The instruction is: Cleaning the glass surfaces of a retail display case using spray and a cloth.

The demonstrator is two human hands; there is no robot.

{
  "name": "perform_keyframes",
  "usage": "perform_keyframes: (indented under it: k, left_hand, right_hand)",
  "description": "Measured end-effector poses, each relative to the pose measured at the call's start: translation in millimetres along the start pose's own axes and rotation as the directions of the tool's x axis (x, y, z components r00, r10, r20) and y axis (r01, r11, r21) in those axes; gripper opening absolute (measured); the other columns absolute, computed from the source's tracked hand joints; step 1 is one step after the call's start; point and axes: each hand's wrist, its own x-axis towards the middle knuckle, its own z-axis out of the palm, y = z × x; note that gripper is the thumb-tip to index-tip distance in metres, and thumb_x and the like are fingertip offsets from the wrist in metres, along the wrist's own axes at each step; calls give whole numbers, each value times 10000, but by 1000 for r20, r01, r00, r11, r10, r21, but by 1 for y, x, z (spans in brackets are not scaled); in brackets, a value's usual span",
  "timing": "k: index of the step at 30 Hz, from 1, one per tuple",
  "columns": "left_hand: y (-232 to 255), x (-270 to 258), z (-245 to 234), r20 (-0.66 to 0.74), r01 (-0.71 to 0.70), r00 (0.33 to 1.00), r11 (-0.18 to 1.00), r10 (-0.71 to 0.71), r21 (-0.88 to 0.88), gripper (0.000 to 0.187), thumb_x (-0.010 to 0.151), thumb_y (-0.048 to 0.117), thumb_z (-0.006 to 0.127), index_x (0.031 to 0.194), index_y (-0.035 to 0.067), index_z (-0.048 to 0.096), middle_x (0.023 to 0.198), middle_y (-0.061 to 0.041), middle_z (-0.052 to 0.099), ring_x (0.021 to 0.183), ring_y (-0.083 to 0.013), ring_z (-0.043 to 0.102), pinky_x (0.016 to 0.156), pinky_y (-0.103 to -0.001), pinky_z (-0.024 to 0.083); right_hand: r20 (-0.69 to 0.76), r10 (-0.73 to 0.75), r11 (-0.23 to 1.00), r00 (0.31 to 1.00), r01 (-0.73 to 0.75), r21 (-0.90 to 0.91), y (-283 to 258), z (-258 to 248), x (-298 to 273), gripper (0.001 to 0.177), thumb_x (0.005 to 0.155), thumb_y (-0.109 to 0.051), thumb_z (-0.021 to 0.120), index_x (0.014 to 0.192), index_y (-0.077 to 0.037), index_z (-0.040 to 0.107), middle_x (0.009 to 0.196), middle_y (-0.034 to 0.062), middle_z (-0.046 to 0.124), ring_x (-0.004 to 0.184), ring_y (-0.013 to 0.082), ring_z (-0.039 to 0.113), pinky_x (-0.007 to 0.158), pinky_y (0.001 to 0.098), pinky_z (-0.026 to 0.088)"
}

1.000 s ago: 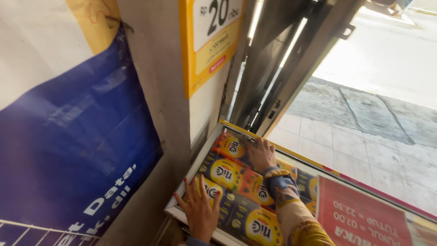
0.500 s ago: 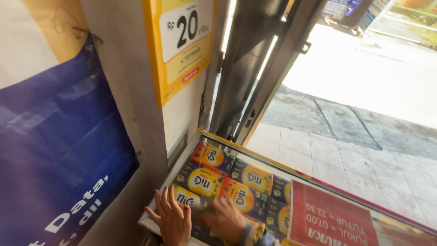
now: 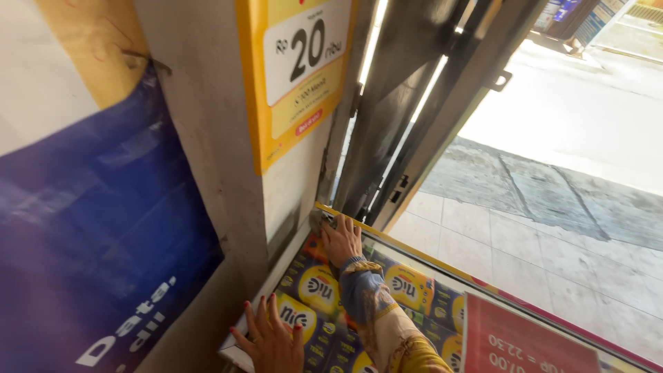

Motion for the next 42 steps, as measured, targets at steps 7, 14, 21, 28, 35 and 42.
perform_keyframes:
  k: [7,14,21,28,35,42]
  left_hand:
    - [1,8,-12,43,15,999,1000,-16,25,828,960,665,213,1534,70,253,1549,-187,319,1545,-384,78,1156,-753,-48]
    - [10,10,-15,-30,65,997,993,-68,-94,813,1015,684,125,1569,107,273,1534,-207,327,1583,-365,136,1223,-759,4]
    - [47,-14,-1,3,-54,998,986,55,-158,811,995,694,125,1553,123,271,1543,-211,312,1573,-373,105,1177,-784,5]
    - [54,-37,5,111,-243,959,960,259,-140,845,869,677,389,1513,140,289,1577,-162,294,1499,-323,180,1132,-785,7]
    - [53,-41,5,46,-246,966,959,254,-140,854,848,661,424,1483,104,303,1572,-188,258,1508,-368,150,1109,-803,-11]
    - [63,-35,-21,117,-192,973,979,200,-74,796,909,645,355,1509,123,311,1610,-171,247,1529,-353,138,1119,-800,19]
  right_hand:
    - [-61,56,993,997,-62,-101,80,-36,-74,346,976,-335,546,1274,-235,693,1208,105,516,1156,305,474,942,487,380]
    - [-60,382,907,922,-387,-168,148,-119,-177,267,960,-360,524,1091,-243,725,1154,60,531,1136,280,484,919,494,376]
    - [108,602,738,791,-499,-453,254,-147,-227,283,1033,-298,464,1146,-117,650,1088,158,630,956,358,699,797,513,604]
    - [-174,736,553,654,-729,-403,373,-192,-360,426,1033,-423,416,1357,-221,605,1381,135,509,1212,366,550,1020,530,478]
    - [-183,561,639,807,-562,-525,326,-125,-323,480,1017,-426,421,1430,-221,552,1500,84,448,1415,292,368,1212,502,288]
    - [-196,76,979,978,-111,-171,186,-122,-212,464,986,-204,500,1440,-138,565,1434,99,553,1354,305,453,1117,489,360]
